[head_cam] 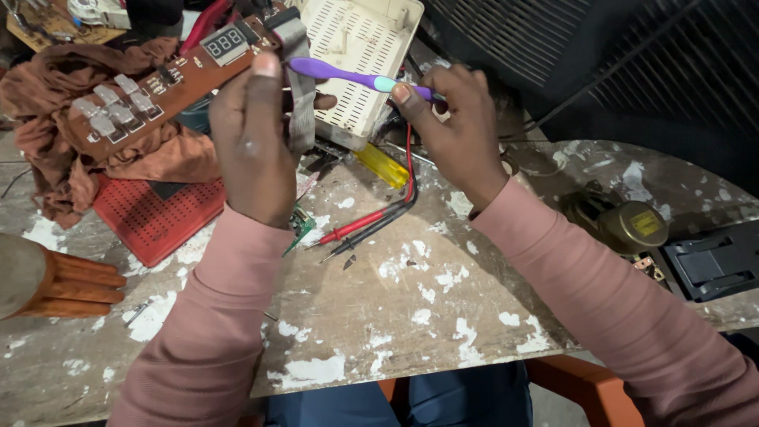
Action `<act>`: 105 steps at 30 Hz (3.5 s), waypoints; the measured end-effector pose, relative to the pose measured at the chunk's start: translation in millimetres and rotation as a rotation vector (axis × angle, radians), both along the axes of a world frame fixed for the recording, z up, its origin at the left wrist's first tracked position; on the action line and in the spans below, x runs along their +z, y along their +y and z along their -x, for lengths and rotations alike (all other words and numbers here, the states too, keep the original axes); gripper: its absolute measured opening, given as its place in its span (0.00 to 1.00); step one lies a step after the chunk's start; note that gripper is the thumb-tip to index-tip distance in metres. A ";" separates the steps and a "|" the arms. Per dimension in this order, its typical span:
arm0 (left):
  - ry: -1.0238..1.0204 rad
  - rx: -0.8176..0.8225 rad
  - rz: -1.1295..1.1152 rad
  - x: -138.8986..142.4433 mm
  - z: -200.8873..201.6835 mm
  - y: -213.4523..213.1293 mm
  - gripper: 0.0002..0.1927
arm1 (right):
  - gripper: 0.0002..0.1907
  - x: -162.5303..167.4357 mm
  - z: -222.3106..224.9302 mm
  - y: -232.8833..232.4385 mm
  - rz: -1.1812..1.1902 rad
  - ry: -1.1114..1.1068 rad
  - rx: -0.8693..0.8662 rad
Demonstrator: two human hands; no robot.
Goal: The person holds a green circuit board and scrubs it with a toothbrush, then switches to a brown board with a digital display and brushes its surface and edges. They then pick at and press the white button components on the board with their fingers, turning the board over to work on both sides.
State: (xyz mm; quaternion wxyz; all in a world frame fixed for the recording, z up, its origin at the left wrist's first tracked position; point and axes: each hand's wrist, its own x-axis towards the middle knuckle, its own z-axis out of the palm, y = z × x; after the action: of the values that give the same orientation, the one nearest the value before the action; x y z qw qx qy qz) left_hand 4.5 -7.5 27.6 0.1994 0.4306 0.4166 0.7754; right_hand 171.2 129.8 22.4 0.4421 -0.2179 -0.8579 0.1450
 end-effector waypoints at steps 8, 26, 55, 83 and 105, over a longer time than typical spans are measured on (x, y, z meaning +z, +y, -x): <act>0.171 0.123 -0.072 -5.3 3.9 2.8 0.14 | 0.21 1.1 -3.2 2.1 -0.086 -0.043 0.005; 0.245 0.233 -0.033 -5.9 1.7 0.5 0.14 | 0.21 4.8 -6.6 4.2 -0.107 -0.011 0.025; 0.494 -0.154 0.199 -14.2 -18.3 -5.6 0.11 | 0.21 -0.1 -0.6 -9.9 0.649 0.423 0.666; 0.628 0.278 0.067 -5.4 -5.0 -8.8 0.11 | 0.21 -11.7 -6.1 -8.6 1.148 0.561 0.925; 0.946 0.628 -0.053 4.4 -8.2 -13.7 0.11 | 0.25 -21.7 -6.6 -7.8 1.058 0.490 0.846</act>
State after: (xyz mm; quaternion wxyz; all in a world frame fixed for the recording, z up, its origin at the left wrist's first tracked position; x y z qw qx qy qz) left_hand 12.7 -21.2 32.1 -0.2601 0.5913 0.5491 0.5303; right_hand 177.7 122.0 0.7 0.3632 -0.0131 -0.5599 0.7446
